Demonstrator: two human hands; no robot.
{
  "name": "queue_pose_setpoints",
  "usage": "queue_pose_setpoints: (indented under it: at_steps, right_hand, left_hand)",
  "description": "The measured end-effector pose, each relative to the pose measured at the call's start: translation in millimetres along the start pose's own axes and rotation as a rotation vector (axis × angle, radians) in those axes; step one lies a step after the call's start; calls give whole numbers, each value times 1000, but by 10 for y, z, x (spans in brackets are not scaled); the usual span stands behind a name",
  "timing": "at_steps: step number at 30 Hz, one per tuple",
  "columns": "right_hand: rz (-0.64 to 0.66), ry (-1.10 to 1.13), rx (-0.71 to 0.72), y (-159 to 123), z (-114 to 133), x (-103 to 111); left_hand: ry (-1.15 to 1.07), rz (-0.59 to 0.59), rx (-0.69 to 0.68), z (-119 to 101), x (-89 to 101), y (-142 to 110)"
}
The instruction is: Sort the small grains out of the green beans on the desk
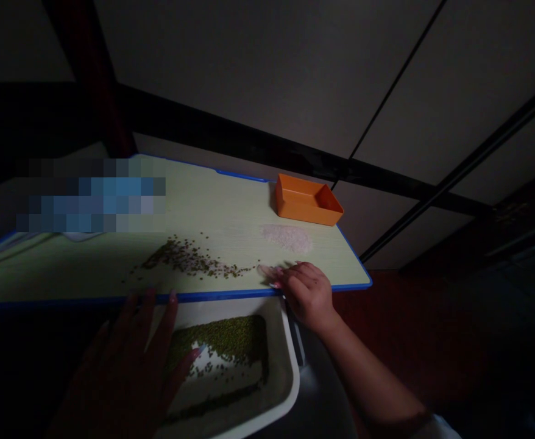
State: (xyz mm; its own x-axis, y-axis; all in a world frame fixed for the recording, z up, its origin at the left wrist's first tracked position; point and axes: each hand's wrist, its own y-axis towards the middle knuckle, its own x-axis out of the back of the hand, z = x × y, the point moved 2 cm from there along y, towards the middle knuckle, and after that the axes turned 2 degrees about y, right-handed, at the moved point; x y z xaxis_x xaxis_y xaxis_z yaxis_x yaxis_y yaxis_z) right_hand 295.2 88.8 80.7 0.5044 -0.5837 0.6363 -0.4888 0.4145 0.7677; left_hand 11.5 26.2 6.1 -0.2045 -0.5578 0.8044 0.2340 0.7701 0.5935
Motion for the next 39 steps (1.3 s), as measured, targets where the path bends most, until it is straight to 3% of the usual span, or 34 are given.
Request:
queue_pose_setpoints:
  at_steps: [5, 14, 27, 33, 39]
  right_hand:
    - [13, 13, -7, -12, 13, -25]
    - [118, -76, -169, 33, -254, -51]
    - [199, 103, -181, 152, -192, -142]
    - [125, 173, -111, 94, -134, -34]
    - [50, 120, -100, 65, -156, 114]
  left_hand:
    - [-6, 4, 3, -9, -5, 14]
    - [33, -67, -30, 5, -41, -9]
    - [34, -55, -3, 8, -40, -30]
    - [-2, 19, 33, -21, 14, -7]
    - [8, -4, 14, -42, 40, 15]
